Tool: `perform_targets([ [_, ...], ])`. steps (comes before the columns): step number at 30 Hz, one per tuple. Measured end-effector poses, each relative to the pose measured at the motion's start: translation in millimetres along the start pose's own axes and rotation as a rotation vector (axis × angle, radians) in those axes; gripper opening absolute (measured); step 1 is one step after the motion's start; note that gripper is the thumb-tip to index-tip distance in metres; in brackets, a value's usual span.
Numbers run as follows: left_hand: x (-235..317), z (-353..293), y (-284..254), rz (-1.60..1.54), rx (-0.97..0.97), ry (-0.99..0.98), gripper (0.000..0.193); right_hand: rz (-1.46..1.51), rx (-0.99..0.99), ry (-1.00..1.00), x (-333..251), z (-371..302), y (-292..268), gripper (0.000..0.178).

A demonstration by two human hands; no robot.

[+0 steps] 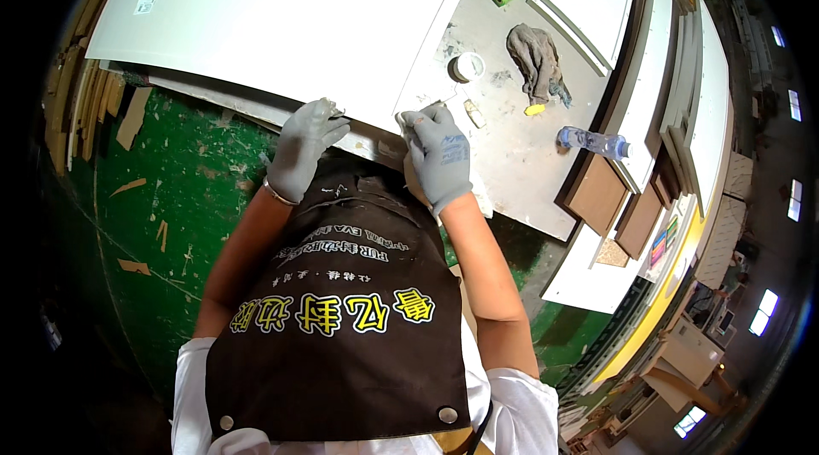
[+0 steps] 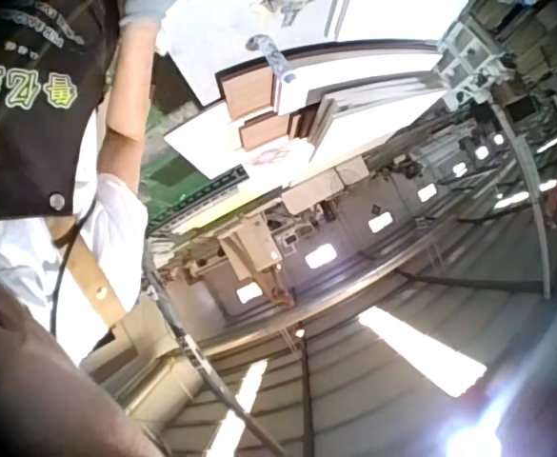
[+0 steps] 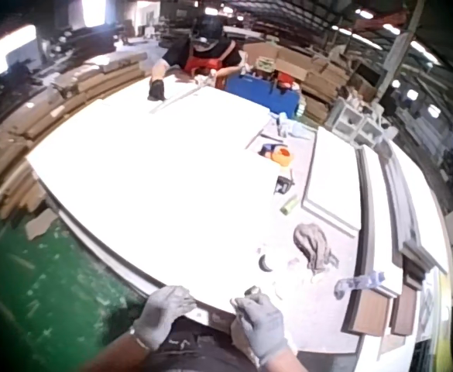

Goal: The person uses a utility knife to trim the edges of a white rectangular board. They repeatedly scrape along the edges to remove excess material, then wipe the surface with a cloth. The person flips the board over to work on different sides.

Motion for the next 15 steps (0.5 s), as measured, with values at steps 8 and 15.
perform_targets([
  [8,-6,5,-6,-0.041,-0.048,-0.017,0.055,-0.153,0.119,0.134,-25,-10,7,0.021],
  [15,1,7,-4,0.029,-0.122,-0.023,0.051,-0.180,0.250,0.259,-36,-13,11,0.015],
])
Point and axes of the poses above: each hand's wrist, its own z-axis towards the middle knuckle, its own y-axis out of the palm, x = y × z, the point moved 6 cm from there along z, towards the middle knuckle, and after that the axes turned 5 degrees about x, right-handed, at the moved point
